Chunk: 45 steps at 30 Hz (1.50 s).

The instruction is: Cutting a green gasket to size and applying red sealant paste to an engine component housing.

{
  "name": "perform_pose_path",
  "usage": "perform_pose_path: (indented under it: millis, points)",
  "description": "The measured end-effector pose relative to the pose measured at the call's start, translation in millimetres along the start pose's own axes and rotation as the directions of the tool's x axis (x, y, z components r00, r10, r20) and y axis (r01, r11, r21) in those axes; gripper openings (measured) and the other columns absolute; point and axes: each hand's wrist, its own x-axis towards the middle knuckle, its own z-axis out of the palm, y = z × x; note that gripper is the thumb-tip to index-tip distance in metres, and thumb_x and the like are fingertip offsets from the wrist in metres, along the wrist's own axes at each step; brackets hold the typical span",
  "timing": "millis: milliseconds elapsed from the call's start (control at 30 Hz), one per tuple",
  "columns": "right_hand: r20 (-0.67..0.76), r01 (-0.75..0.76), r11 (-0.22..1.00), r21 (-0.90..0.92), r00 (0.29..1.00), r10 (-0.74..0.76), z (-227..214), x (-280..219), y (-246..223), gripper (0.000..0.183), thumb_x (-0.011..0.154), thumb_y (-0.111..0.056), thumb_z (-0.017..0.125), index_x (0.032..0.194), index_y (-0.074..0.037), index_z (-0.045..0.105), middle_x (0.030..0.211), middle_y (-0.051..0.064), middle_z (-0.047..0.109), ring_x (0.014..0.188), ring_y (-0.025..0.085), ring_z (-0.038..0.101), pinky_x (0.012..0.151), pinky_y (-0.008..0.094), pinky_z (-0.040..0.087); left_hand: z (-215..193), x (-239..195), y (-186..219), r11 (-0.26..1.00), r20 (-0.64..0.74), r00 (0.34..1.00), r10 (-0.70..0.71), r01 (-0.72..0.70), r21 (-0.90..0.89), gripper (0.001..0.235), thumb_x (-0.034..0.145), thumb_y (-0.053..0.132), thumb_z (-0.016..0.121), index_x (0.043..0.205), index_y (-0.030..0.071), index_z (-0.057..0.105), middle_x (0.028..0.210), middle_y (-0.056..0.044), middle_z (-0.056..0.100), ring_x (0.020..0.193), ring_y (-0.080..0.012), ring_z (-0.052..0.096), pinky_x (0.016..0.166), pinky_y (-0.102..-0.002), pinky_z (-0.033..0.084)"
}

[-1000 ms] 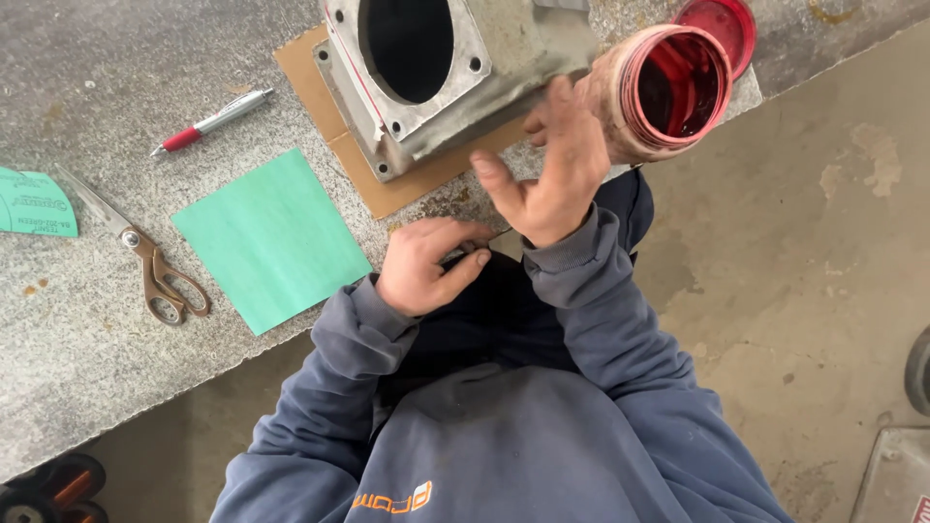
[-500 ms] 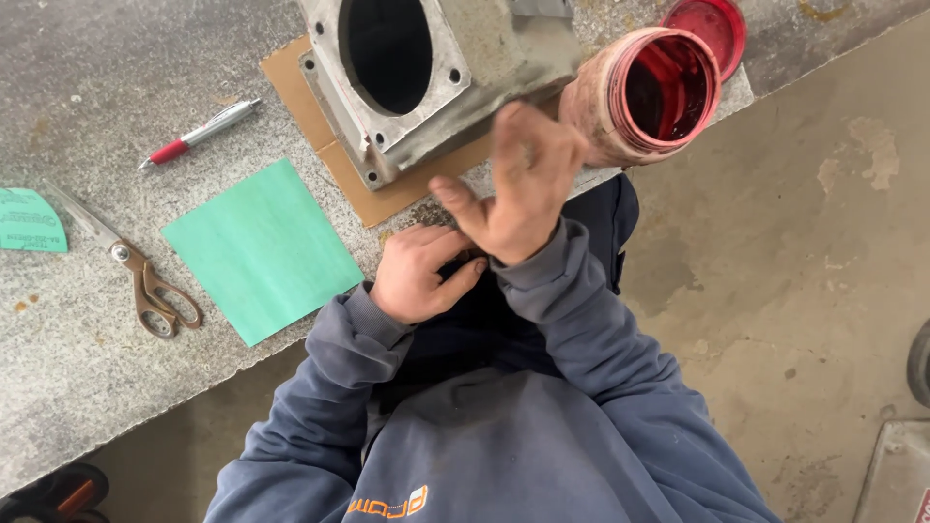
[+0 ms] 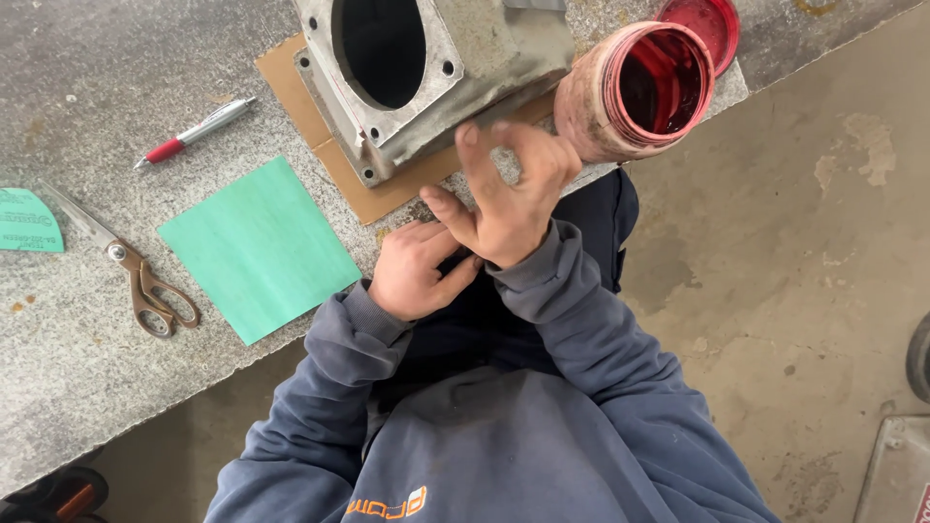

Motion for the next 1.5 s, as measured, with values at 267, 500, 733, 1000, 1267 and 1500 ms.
perform_pose_path:
  millis: [267, 500, 733, 1000, 1267, 1500]
  points:
    - [-0.019, 0.041, 0.999, 0.033, 0.999, -0.04, 15, -3, 19, 0.086, 0.106, -0.062, 0.057, 0.161, -0.003, 0.028, 0.096, 0.003, 0.056, 0.087, 0.022, 0.053, 0.093, 0.045, 0.037, -1, 4, 3, 0.999, 0.039, 0.999, -0.021, 0.019, 0.049, 0.021, 0.087, 0.02, 0.077, 0.104, 0.009, 0.072, 0.08, -0.01, 0.067, 0.073, -0.0327, 0.065, 0.068, -0.043, 0.051]
    - [-0.003, -0.007, 0.995, 0.1, 1.0, 0.007, 23, -16, 28, 0.084, 0.11, -0.061, 0.054, 0.16, 0.001, 0.026, 0.106, 0.003, 0.065, 0.091, 0.019, 0.056, 0.094, 0.044, 0.04, 1, 3, 3, 0.999, 0.03, 0.999, -0.026, 0.025, 0.029, 0.022, 0.087, 0.02, 0.077, 0.104, 0.009, 0.071, 0.083, -0.01, 0.068, 0.075, -0.0321, 0.066, 0.068, -0.043, 0.052]
    - [0.023, 0.064, 0.997, 0.043, 0.998, -0.065, 12, -4, 14, 0.083, 0.098, -0.06, 0.06, 0.165, -0.02, 0.029, 0.095, 0.006, 0.063, 0.084, 0.022, 0.057, 0.089, 0.041, 0.039, 1, 3, 0, 1.0, -0.028, 0.999, 0.016, -0.016, 0.0, 0.021, 0.086, 0.019, 0.075, 0.103, 0.009, 0.069, 0.09, -0.011, 0.069, 0.083, -0.0335, 0.068, 0.074, -0.043, 0.054]
    - [0.054, 0.07, 0.992, 0.108, 0.996, -0.076, -3, 11, 10, 0.083, 0.112, -0.055, 0.063, 0.166, -0.008, 0.021, 0.102, 0.002, 0.063, 0.091, 0.022, 0.058, 0.094, 0.041, 0.04, 2, 4, 2, 0.997, 0.021, 0.998, -0.055, 0.053, 0.056, 0.019, 0.086, 0.02, 0.078, 0.099, 0.008, 0.071, 0.085, -0.012, 0.069, 0.075, -0.0341, 0.066, 0.068, -0.044, 0.052]
    - [0.148, 0.158, 0.973, 0.17, 0.972, -0.184, -39, 15, 12, 0.057, 0.105, -0.044, 0.074, 0.146, -0.008, 0.059, 0.098, 0.001, 0.065, 0.086, 0.023, 0.058, 0.088, 0.042, 0.044, 3, 1, 0, 0.999, -0.008, 1.0, 0.017, -0.016, 0.041, 0.017, 0.085, 0.018, 0.075, 0.099, 0.009, 0.069, 0.089, -0.011, 0.07, 0.082, -0.0337, 0.067, 0.072, -0.043, 0.052]
    - [0.366, 0.02, 0.997, 0.069, 0.93, -0.043, -149, 71, 98, 0.043, 0.096, -0.043, 0.073, 0.121, -0.008, 0.074, 0.091, 0.006, 0.067, 0.085, 0.03, 0.062, 0.082, 0.045, 0.05, -2, 12, 13, 0.996, 0.073, 0.993, -0.088, 0.086, 0.038, 0.021, 0.088, 0.018, 0.075, 0.107, 0.009, 0.074, 0.086, -0.007, 0.071, 0.08, -0.0295, 0.069, 0.073, -0.041, 0.053]
